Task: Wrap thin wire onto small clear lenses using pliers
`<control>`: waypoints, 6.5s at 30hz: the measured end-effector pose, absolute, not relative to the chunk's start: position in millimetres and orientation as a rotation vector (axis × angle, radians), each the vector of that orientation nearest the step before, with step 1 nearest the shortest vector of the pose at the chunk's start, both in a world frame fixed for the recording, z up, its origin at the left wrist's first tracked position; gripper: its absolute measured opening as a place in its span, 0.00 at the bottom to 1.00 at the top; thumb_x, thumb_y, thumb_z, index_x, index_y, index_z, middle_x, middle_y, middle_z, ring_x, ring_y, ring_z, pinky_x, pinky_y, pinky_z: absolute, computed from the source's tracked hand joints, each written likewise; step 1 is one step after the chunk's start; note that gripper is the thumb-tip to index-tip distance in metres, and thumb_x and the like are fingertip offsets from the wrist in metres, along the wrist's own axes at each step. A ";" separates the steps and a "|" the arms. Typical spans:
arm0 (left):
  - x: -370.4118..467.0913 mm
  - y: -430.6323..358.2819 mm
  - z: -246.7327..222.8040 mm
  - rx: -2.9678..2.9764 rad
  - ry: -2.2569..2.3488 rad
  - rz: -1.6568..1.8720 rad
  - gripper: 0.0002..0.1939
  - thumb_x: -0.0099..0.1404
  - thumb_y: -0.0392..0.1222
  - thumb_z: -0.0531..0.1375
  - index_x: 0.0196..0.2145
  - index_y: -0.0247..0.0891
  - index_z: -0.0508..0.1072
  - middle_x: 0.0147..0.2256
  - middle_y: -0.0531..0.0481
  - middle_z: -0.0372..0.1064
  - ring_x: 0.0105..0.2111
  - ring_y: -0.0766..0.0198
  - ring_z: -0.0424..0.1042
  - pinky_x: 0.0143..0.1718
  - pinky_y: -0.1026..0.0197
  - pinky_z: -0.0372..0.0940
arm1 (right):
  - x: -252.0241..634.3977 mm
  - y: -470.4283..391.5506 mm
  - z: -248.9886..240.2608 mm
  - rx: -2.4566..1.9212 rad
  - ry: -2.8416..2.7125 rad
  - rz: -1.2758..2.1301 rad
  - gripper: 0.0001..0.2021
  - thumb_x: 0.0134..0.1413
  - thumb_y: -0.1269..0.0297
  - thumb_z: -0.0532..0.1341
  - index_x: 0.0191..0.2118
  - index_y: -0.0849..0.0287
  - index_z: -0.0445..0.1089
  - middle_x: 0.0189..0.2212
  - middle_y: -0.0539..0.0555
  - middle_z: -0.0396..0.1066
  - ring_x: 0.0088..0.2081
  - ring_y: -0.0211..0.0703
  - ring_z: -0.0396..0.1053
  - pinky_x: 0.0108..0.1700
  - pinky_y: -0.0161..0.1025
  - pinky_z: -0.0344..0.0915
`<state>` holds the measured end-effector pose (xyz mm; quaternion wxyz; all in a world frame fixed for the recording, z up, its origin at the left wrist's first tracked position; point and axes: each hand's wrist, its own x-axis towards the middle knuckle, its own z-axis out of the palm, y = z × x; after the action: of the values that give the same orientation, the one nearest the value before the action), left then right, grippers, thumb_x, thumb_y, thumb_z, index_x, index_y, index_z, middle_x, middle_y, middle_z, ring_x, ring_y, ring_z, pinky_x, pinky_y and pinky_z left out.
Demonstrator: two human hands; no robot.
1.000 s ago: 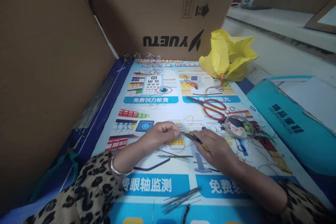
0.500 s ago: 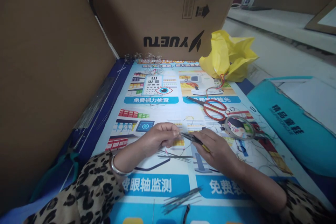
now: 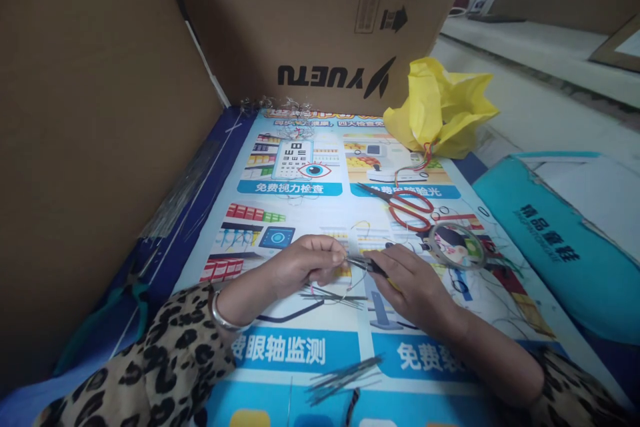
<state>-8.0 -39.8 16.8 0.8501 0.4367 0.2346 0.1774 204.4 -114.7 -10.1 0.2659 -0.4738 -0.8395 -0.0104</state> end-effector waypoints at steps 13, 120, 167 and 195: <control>-12.8 -40.8 19.0 1.024 0.461 0.331 0.07 0.56 0.40 0.58 0.27 0.33 0.68 0.13 0.60 0.49 0.15 0.75 0.45 0.19 0.66 0.40 | 202.7 -116.3 -3.2 -1.196 -2.352 -0.086 0.18 0.53 0.72 0.53 0.51 0.59 0.59 0.33 0.56 0.68 0.34 0.43 0.64 0.38 0.42 0.66; -8.8 -47.1 17.7 0.795 0.341 0.225 0.04 0.55 0.36 0.58 0.28 0.32 0.66 0.16 0.60 0.50 0.16 0.76 0.45 0.19 0.66 0.41 | 200.9 -118.7 6.6 -1.160 -2.401 -0.099 0.18 0.52 0.71 0.52 0.51 0.60 0.60 0.31 0.55 0.68 0.31 0.42 0.63 0.32 0.40 0.64; -7.8 -44.8 11.4 0.732 0.276 0.290 0.05 0.59 0.37 0.56 0.27 0.33 0.64 0.17 0.59 0.48 0.15 0.76 0.45 0.18 0.68 0.43 | 199.8 -119.2 -5.1 -1.236 -2.204 0.158 0.17 0.52 0.72 0.55 0.49 0.59 0.61 0.34 0.55 0.67 0.35 0.42 0.64 0.36 0.40 0.65; -9.0 -48.8 17.3 0.735 0.240 0.217 0.05 0.56 0.38 0.58 0.28 0.33 0.65 0.16 0.60 0.49 0.15 0.75 0.45 0.19 0.68 0.45 | 205.9 -122.6 -3.0 -1.055 -2.220 0.072 0.25 0.49 0.74 0.55 0.55 0.57 0.58 0.33 0.55 0.66 0.34 0.43 0.64 0.35 0.43 0.64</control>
<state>-9.0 -48.8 17.3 0.9204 0.3578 0.1168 0.1054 205.9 -122.6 -3.0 0.3349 -0.4044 -0.8506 0.0275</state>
